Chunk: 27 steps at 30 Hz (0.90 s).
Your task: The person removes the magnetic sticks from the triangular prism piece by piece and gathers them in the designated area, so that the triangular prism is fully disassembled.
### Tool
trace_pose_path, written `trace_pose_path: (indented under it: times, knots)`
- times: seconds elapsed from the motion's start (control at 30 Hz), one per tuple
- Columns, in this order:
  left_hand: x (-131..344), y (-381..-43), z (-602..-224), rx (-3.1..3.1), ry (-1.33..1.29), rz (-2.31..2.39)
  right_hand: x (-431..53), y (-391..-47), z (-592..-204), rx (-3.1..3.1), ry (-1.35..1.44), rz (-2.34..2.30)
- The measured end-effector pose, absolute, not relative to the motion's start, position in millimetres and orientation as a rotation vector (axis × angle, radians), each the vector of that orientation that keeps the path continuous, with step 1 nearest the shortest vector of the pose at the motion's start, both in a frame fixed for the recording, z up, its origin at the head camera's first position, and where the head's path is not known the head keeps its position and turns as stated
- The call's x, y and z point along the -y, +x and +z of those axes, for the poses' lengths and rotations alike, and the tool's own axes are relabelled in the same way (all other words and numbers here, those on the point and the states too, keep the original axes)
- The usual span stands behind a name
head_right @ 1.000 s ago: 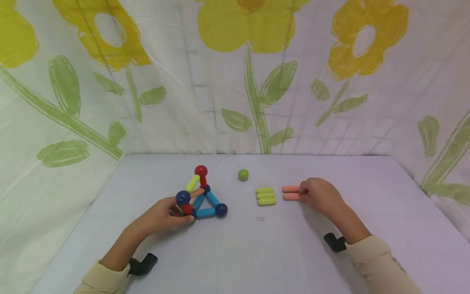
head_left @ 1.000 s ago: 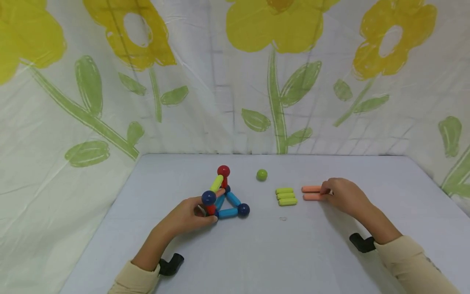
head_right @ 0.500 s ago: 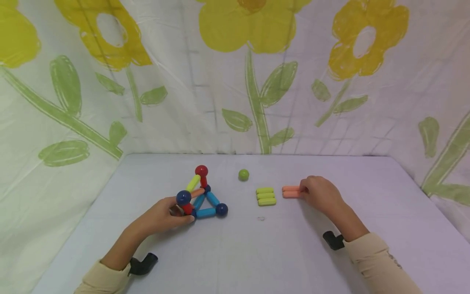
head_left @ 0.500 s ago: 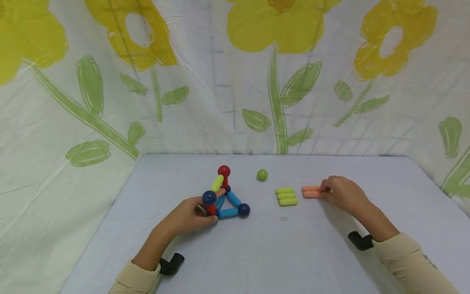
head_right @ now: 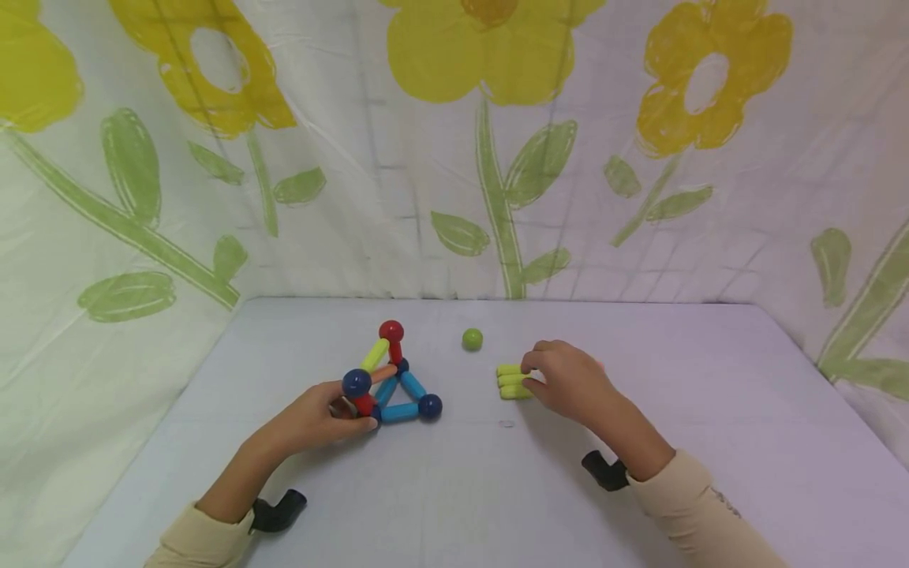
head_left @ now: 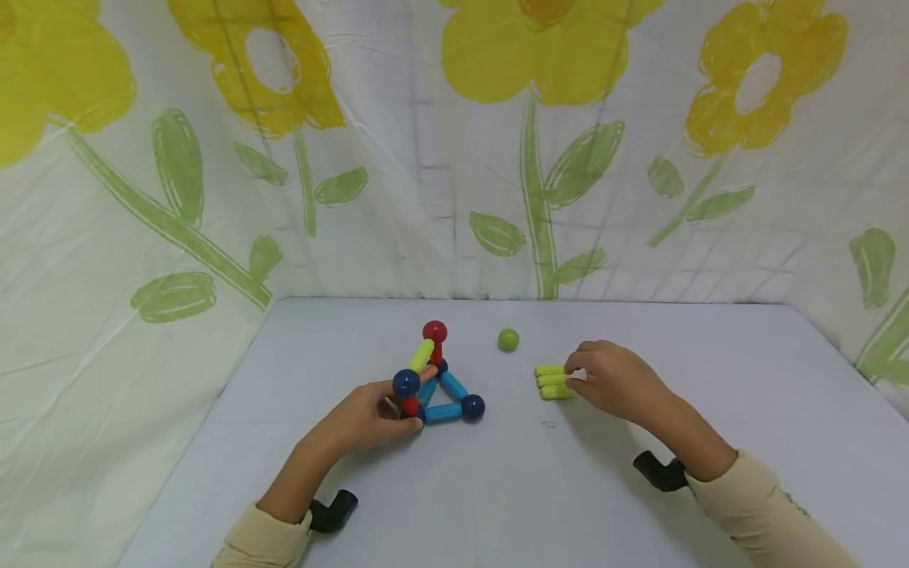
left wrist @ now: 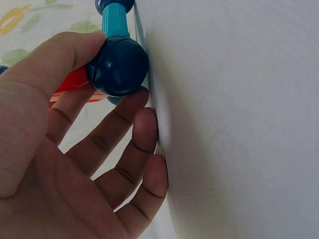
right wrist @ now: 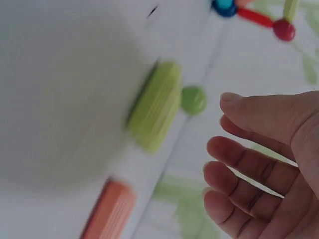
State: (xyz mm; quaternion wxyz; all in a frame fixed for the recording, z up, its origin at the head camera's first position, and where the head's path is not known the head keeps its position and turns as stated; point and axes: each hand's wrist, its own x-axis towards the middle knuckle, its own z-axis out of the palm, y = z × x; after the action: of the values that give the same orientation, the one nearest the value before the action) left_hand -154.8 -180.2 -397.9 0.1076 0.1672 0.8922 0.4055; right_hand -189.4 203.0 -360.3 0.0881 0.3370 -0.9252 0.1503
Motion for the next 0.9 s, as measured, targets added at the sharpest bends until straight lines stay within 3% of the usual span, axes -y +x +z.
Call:
trace_pose_path:
  times: [0.43,0.9]
  knots:
    - [181.1,-155.3,-398.7,-2.621,0.471,1.208,-104.8,-176.5,-371.0,2.786,1.437,0.284]
    - [179.4,-157.4,-402.9,-2.619,0.479,1.220,-87.0,-189.7,-382.6,2.946,1.379,0.474]
